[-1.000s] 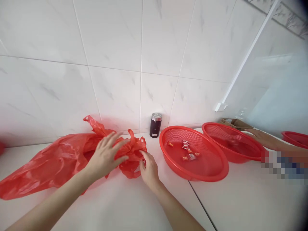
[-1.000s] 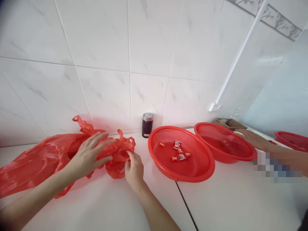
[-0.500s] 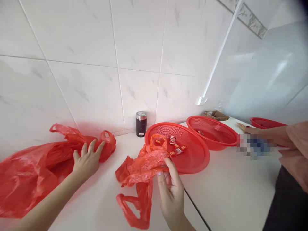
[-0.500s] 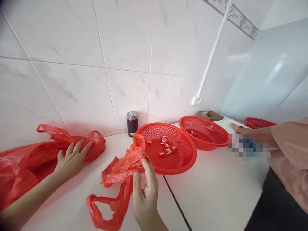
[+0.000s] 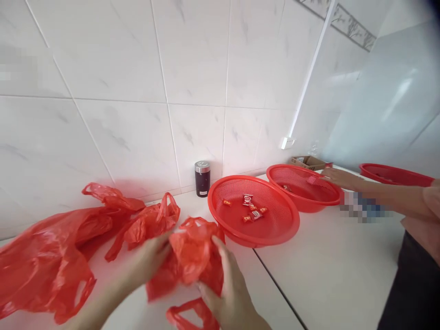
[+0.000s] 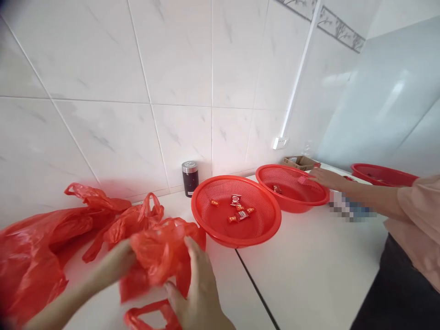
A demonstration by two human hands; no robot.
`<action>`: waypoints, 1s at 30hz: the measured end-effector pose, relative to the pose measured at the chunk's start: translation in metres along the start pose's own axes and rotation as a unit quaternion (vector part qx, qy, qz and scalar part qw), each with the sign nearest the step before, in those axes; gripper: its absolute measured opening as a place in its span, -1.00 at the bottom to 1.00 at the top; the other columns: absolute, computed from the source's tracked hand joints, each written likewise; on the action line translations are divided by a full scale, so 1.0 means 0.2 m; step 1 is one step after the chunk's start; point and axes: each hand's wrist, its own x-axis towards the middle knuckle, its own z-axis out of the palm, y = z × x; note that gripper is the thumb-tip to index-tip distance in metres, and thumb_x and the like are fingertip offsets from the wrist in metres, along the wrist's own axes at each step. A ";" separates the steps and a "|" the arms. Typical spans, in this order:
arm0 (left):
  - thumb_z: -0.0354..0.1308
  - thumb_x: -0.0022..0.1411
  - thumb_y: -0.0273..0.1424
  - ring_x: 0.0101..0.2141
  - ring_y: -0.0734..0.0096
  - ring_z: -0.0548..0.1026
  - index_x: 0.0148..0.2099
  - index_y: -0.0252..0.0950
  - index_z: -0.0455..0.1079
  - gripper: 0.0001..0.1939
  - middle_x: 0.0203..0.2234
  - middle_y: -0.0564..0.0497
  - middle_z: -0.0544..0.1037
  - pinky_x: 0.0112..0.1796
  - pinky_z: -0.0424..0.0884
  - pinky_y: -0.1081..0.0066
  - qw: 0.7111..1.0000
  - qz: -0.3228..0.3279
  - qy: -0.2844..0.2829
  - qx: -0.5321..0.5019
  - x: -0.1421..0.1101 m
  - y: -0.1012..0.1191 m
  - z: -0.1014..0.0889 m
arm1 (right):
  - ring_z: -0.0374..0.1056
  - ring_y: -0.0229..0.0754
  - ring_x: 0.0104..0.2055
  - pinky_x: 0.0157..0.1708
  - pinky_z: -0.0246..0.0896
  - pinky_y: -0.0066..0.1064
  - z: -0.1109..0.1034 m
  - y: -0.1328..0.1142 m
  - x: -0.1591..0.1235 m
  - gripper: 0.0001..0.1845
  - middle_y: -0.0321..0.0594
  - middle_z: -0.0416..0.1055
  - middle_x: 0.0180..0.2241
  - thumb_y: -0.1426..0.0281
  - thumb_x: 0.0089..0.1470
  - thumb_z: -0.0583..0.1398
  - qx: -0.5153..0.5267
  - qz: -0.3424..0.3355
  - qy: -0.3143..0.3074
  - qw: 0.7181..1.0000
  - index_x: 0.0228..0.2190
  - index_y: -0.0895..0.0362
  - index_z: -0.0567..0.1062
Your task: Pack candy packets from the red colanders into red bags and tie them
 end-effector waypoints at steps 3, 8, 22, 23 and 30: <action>-0.15 0.29 -0.23 -0.35 0.19 0.49 0.03 -0.29 0.35 -0.59 -0.43 0.02 0.48 -0.24 0.45 0.17 0.976 -0.094 0.184 0.068 0.06 0.05 -0.29 | 0.19 0.19 0.20 0.11 0.19 0.10 0.01 0.15 -0.13 -0.09 -0.17 0.22 0.22 0.55 -0.11 0.25 -0.081 -0.006 -0.055 0.995 0.25 -0.14 0.14; -0.33 0.40 -0.14 0.17 -0.24 0.16 0.28 -0.31 0.08 -0.45 0.08 -0.19 0.26 0.12 -0.02 -0.26 0.906 -0.095 0.338 0.236 0.14 0.02 -0.48 | 0.19 0.06 0.22 0.11 0.26 -0.08 0.00 0.20 -0.22 -0.14 -0.22 0.20 0.23 0.63 -0.09 0.14 -0.090 -0.002 -0.058 0.994 0.22 -0.16 0.18; 0.17 0.17 -0.28 0.10 0.04 0.34 0.14 -0.08 0.16 -0.51 0.11 -0.13 0.31 0.03 0.34 0.00 0.989 0.076 0.054 -0.117 -0.20 0.29 0.47 | 0.35 -0.21 -0.31 -0.28 0.32 -0.39 -0.09 0.02 -0.11 -0.86 -0.22 0.39 -0.33 0.31 0.23 0.06 0.156 0.115 0.035 0.980 -0.25 0.10 0.36; 0.12 0.18 -0.32 0.05 0.10 0.39 0.13 -0.08 0.15 -0.54 0.05 -0.10 0.37 0.00 0.37 0.04 0.985 0.045 0.039 -0.164 -0.20 0.30 0.50 | 0.35 -0.20 -0.31 -0.28 0.31 -0.38 -0.10 0.01 -0.11 -0.85 -0.22 0.40 -0.33 0.29 0.22 0.07 0.166 0.117 0.042 0.978 -0.25 0.09 0.36; 0.05 0.10 -0.34 -0.38 0.31 0.58 0.02 -0.12 0.11 -0.59 -0.34 0.06 0.51 -0.36 0.53 0.34 0.972 -0.042 0.005 -0.231 -0.20 0.02 0.37 | 0.41 -0.14 -0.23 -0.26 0.34 -0.33 -0.34 -0.04 -0.05 -0.73 -0.16 0.44 -0.21 0.25 0.08 0.24 0.342 0.176 0.153 0.910 -0.20 0.07 0.36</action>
